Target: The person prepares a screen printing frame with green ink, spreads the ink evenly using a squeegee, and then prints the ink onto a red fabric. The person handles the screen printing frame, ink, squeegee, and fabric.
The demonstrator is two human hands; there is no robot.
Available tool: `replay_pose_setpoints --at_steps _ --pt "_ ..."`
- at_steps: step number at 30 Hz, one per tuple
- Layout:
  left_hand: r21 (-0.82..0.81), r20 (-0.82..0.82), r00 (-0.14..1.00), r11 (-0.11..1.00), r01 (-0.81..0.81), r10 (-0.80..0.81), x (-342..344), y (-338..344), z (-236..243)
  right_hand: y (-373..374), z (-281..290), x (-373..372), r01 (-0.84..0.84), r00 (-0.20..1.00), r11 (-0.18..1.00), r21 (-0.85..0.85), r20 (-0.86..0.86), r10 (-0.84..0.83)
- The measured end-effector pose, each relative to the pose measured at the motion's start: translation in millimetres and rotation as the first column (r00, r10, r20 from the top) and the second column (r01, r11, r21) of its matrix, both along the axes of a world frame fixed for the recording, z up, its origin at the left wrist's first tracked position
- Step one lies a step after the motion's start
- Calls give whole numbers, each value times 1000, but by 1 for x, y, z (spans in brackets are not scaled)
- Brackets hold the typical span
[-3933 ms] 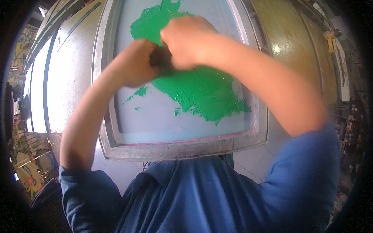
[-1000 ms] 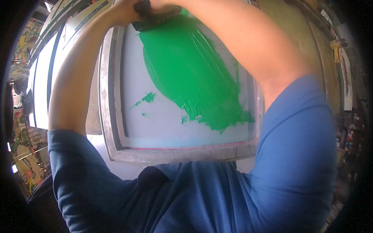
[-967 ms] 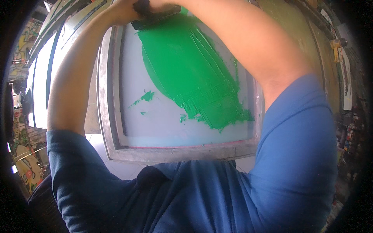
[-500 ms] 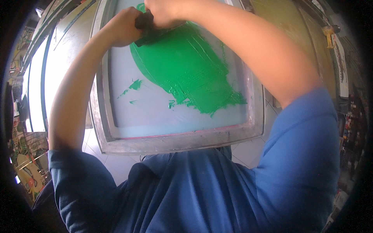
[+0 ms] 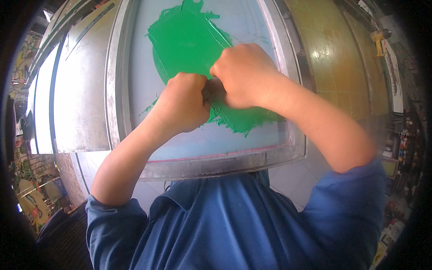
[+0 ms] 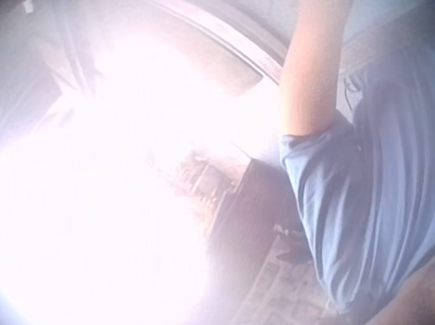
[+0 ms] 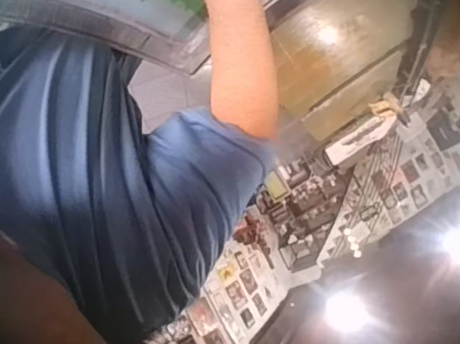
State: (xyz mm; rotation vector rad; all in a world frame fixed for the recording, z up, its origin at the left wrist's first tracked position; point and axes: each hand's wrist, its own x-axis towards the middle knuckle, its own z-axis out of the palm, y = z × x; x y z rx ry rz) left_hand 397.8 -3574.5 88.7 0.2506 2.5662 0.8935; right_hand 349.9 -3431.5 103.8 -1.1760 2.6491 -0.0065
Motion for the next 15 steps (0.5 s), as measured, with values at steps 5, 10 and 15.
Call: replay_pose_setpoints --at_steps 5,10,15 --pt "-37 -67 998 999 5 -7 6 5 2 6 0 7 35 999 999 20 -40 -34" --pt "-33 -258 966 999 14 -23 0 -8 10 9 -1 6 45 981 991 -127 -180 -68" --pt "272 -561 725 916 -294 400 -4 -75 16 25 17 -21 239 968 854 -461 50 -244"
